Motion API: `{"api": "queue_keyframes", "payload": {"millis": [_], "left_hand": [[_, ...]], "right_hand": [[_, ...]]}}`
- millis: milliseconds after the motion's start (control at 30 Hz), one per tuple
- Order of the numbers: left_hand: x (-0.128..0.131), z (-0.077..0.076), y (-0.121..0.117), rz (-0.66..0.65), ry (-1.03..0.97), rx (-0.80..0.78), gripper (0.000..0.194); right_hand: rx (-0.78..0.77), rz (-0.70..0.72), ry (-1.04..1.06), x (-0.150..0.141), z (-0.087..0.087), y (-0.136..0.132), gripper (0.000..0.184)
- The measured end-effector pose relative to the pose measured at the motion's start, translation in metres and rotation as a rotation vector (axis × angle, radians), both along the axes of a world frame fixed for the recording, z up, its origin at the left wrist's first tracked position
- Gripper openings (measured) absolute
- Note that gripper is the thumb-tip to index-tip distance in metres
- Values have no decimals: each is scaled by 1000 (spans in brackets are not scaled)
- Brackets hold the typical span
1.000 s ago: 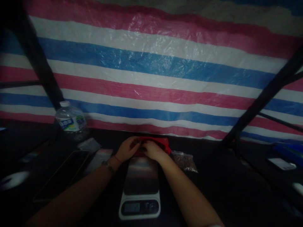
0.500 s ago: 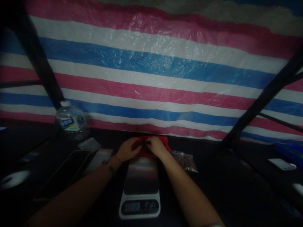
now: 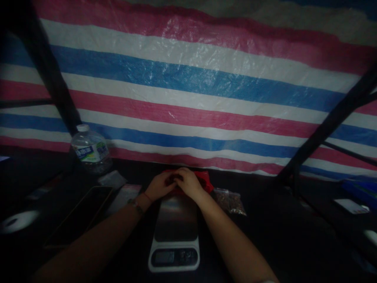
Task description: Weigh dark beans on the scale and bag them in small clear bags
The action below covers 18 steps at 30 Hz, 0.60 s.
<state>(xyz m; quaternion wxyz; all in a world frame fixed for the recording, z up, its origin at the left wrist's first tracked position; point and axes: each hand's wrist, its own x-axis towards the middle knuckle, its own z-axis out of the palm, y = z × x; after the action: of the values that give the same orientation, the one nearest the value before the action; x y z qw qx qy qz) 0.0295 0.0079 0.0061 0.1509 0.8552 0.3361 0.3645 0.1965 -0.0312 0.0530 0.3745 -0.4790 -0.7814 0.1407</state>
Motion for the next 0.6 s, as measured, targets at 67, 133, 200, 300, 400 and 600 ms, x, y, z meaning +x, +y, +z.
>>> {"api": "queue_keyframes", "payload": {"millis": [67, 133, 200, 300, 400, 600], "left_hand": [[0, 1, -1, -6, -10, -2, 35], [0, 2, -2, -25, -29, 1, 35], [0, 3, -3, -47, -33, 4, 36], [0, 4, -3, -58, -48, 10, 36], [-1, 5, -2, -11, -95, 1, 32], [-1, 4, -1, 65, -174, -41, 25]], "right_hand": [[3, -23, -4, 2, 1, 0, 23], [-4, -41, -39, 3, 0, 1, 21], [-6, -58, -88, 3, 1, 1, 19], [26, -108, -117, 6, 5, 1, 17], [-30, -170, -222, 10, 13, -3, 21], [-370, -199, -683, 17, 12, -16, 30]]}}
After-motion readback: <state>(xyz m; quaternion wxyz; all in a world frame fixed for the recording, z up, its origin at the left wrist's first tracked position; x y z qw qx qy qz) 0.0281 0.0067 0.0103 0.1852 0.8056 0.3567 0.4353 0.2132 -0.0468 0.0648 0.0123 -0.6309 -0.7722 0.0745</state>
